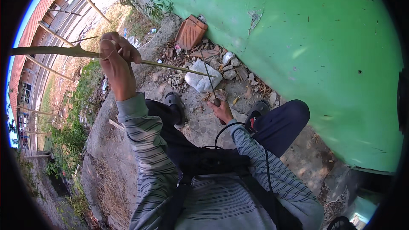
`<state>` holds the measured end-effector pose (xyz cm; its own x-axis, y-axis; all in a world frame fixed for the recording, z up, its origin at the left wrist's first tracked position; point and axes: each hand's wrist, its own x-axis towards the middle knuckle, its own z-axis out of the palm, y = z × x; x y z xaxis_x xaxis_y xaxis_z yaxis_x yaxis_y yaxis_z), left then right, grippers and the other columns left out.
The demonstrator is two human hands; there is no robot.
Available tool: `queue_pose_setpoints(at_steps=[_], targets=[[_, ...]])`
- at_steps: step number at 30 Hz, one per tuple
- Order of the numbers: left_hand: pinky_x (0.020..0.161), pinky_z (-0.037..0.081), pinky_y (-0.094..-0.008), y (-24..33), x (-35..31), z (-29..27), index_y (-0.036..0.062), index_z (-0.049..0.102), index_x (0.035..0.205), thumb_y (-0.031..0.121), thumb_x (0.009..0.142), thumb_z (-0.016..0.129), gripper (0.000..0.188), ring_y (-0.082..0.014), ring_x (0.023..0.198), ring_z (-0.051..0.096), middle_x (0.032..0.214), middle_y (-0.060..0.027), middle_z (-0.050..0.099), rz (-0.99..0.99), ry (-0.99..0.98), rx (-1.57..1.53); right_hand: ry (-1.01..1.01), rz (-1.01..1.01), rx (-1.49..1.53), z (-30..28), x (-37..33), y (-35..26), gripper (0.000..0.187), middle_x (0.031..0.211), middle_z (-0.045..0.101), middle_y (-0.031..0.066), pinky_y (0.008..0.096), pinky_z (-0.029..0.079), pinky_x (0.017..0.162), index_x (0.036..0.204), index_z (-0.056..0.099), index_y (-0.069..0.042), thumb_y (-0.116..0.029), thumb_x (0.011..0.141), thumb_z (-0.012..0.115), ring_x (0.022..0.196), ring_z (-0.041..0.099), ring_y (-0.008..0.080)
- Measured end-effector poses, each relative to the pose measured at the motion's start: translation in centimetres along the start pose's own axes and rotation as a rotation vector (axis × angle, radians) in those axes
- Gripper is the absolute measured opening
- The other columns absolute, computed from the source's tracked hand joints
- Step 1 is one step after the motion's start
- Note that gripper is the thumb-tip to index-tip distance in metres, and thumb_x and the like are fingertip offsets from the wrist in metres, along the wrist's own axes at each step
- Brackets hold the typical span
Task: The person holds a bamboo strip and scrapes along its edges with a knife to shave it down.
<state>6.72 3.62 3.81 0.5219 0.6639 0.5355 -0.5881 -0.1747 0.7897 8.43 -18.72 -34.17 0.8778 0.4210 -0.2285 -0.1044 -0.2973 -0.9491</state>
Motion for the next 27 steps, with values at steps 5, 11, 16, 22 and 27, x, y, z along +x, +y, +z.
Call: queue_pose_setpoints(at_steps=[5,11,16,22,27], targets=[[0.048,0.019,-0.0259,0.4,0.7,-1.0,0.0137,0.044,0.081,0.058,0.102,0.044,0.049,-0.0073,0.051,0.020,0.060,0.0049,0.026,-0.257,-0.100,-0.151,-0.009,0.118,0.162,-0.3,-0.9,0.7,0.044,0.054,0.054,0.0007,0.0320,0.042,0.045,0.072,0.062,-0.005,-0.044,0.089,0.071,0.046,0.054,0.0117],[0.044,0.015,-0.0277,4.4,-5.6,-3.0,0.0133,0.039,0.073,0.058,0.103,0.040,0.053,-0.0077,0.048,0.016,0.058,0.0043,0.023,-0.158,-0.020,-0.089,0.027,0.189,0.234,-0.2,-2.9,0.5,0.042,0.053,0.055,0.0005,0.0304,0.041,0.044,0.070,0.060,-0.007,-0.042,0.089,0.071,0.045,0.053,0.0113],[0.039,0.019,-0.0267,3.6,-9.7,-5.6,0.0100,0.040,0.070,0.058,0.103,0.035,0.058,-0.0078,0.041,0.021,0.059,0.0013,0.031,-0.152,0.023,-0.070,-0.018,0.221,0.313,0.4,-5.0,3.2,0.042,0.053,0.054,-0.0008,0.0282,0.041,0.044,0.069,0.057,-0.008,-0.041,0.089,0.073,0.044,0.052,0.0099],[0.039,0.020,-0.0264,1.1,-12.6,-7.5,0.0095,0.040,0.070,0.057,0.104,0.032,0.059,-0.0081,0.040,0.021,0.058,0.0008,0.032,-0.198,0.100,-0.028,-0.054,0.410,0.399,1.6,-4.2,4.3,0.033,0.057,0.051,-0.0022,0.0274,0.037,0.043,0.073,0.058,-0.008,-0.032,0.090,0.073,0.046,0.048,0.0088],[0.039,0.017,-0.0262,1.0,-14.0,-9.2,0.0109,0.038,0.067,0.059,0.104,0.028,0.061,-0.0081,0.040,0.018,0.054,0.0019,0.028,-0.120,0.105,-0.057,-0.126,0.476,0.233,2.7,-4.5,6.0,0.027,0.058,0.058,0.0018,0.0301,0.044,0.047,0.073,0.065,-0.004,-0.027,0.081,0.076,0.050,0.056,0.0125]])
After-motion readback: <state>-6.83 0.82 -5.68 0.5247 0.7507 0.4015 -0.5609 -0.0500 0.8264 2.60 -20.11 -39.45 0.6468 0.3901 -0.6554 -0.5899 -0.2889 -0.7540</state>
